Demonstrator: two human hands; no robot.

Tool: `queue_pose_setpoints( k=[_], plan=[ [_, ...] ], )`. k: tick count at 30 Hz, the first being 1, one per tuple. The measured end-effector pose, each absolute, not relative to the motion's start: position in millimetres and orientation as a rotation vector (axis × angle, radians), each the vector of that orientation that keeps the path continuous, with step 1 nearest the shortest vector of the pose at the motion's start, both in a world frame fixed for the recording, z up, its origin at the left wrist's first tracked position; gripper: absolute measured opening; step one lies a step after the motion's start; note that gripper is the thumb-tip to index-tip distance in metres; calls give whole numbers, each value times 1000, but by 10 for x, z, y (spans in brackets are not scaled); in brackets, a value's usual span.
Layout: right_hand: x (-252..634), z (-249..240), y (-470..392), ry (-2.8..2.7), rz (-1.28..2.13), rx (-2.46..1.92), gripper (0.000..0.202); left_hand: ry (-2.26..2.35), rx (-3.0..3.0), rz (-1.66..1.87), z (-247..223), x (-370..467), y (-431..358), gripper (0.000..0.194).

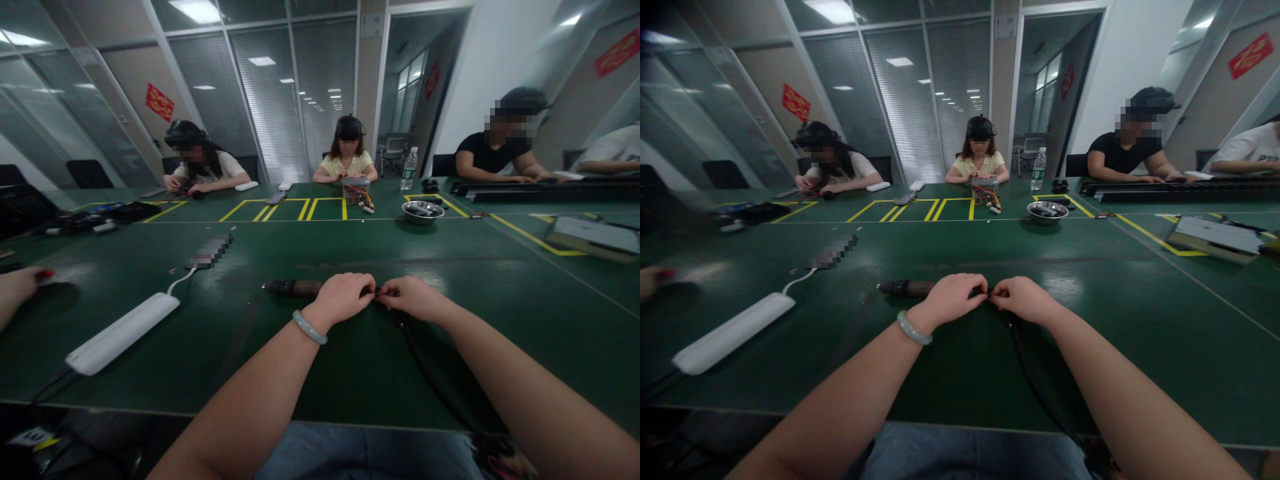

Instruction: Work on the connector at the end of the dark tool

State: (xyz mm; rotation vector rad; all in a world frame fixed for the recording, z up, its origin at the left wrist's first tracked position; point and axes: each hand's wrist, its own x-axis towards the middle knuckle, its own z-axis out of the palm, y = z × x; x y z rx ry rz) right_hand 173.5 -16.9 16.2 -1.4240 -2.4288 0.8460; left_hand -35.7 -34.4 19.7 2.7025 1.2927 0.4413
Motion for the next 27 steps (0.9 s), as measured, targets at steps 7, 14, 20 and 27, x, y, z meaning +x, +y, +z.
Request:
queue_pose_setpoints(
  k=[7, 14, 20, 27],
  plan=[
    [1736, 168, -171, -2424, 855, -1428, 26, 1286, 2714, 460, 180, -357, -331, 14],
    [1727, 167, -184, -2420, 838, -1411, 25, 1299, 2710, 477, 171, -351, -328, 13],
    [1732, 168, -185, -2418, 835, -1416, 24, 1284, 2708, 497, 148, -360, -317, 13],
    [1720, 172, -186, -2403, 858, -1442, 25, 1361, 2639, 441, 161, -350, -325, 19]
  ],
)
